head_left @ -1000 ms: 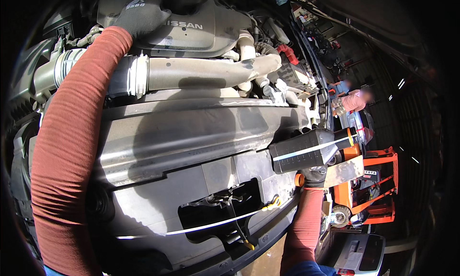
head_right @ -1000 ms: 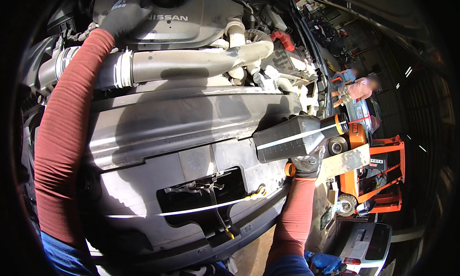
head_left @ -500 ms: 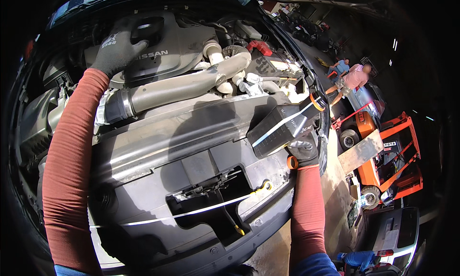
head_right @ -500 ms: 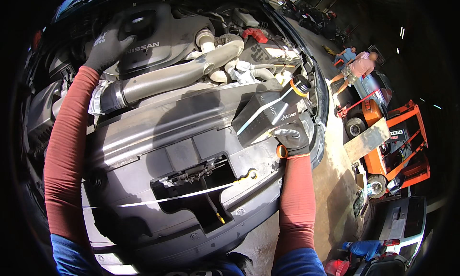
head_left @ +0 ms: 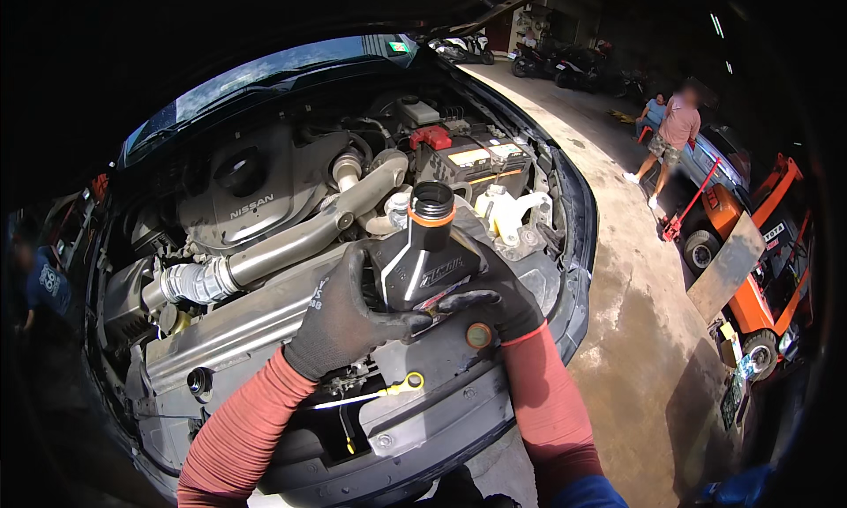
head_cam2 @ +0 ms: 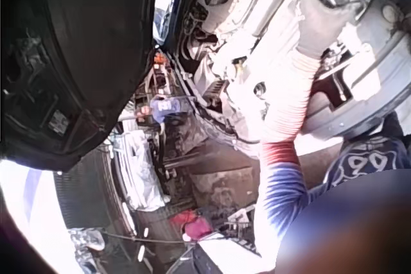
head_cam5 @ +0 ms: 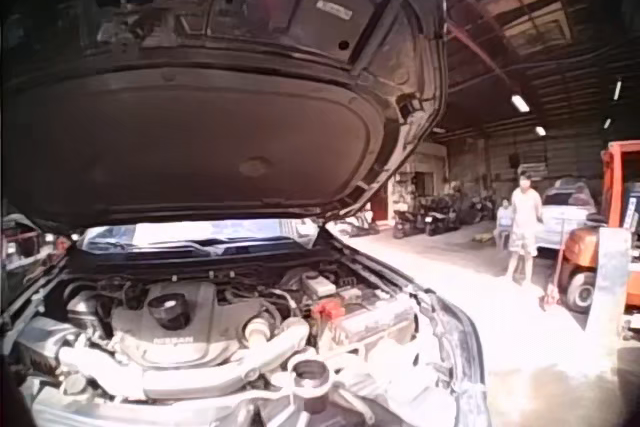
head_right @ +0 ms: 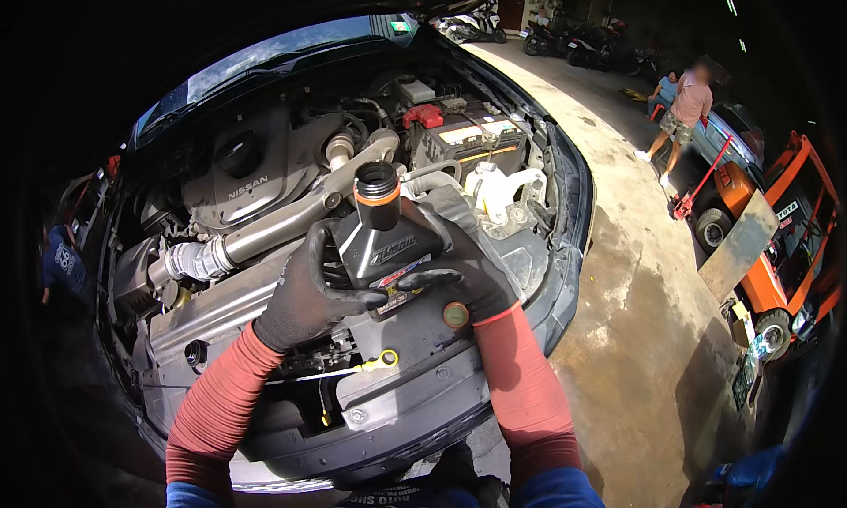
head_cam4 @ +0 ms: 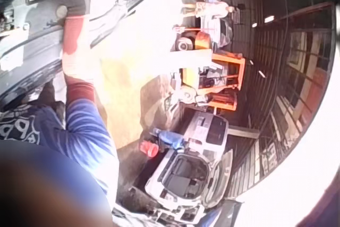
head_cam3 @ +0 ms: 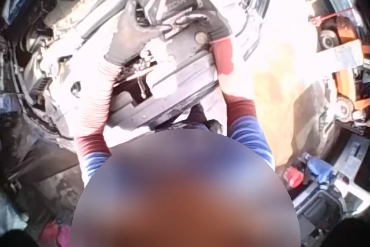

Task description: The person checks the engine oil level by removing and wiping the dipstick, then reinserts it. They open a bottle of engine oil and pour it into the engine, then recheck the oil level with the dipstick.

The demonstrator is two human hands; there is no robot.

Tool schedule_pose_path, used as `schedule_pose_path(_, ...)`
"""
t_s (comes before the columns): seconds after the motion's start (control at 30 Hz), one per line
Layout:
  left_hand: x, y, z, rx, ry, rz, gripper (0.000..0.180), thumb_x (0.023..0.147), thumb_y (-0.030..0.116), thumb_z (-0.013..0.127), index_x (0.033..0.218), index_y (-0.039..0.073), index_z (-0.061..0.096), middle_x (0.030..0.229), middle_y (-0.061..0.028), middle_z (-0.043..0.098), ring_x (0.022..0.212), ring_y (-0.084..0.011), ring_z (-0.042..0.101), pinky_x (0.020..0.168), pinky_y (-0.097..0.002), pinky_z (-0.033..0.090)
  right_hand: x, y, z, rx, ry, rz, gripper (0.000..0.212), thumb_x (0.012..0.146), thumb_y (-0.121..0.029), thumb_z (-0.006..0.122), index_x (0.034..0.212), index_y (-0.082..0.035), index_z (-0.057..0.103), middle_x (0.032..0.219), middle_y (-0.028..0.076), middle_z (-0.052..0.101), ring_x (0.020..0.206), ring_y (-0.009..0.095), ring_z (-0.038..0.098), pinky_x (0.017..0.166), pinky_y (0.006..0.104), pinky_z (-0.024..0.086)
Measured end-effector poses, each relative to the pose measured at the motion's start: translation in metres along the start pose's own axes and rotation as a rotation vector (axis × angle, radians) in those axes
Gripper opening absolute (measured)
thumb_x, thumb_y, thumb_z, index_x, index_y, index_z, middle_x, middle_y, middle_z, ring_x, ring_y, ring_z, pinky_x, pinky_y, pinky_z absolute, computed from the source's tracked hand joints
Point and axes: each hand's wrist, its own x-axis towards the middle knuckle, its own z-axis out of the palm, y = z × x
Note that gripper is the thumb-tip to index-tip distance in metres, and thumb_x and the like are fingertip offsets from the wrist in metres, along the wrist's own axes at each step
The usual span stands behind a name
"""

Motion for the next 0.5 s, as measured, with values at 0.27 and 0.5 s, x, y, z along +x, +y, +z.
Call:
schedule_pose_path(0.27, 0.093, 0.006, 0.053, -0.248, 0.278, 0.085, 0.071, 0.079, 0.020, 0.094, 0.130, -0.005, 0.052, 0.125, -0.0176, 0.067, 0.115, -0.0221, 0.066, 0.104, -0.0386, 0.055, 0.021, -0.010, -0.092, -0.294, 0.076, -0.066, 0.098, 0.082, -0.009, 0.092, 0.162, 0.001, 0.038, 0.154, 0.017, 0.055, 0.139, 0.024, 0.056, 0.115, 0.0391, 0.049)
schedule_pose_path(0.5, 0.261, -0.026, 0.078, -0.011, 0.448, 0.168, 0.064, 0.080, 0.018, 0.092, 0.124, -0.007, 0.053, 0.119, -0.0208, 0.068, 0.111, -0.0244, 0.068, 0.101, -0.0390, 0.056, -0.075, 0.020, -0.128, -0.591, 0.375, -0.114, 0.072, 0.085, -0.014, 0.091, 0.145, -0.002, 0.054, 0.138, 0.018, 0.057, 0.129, 0.034, 0.057, 0.110, 0.0461, 0.053)
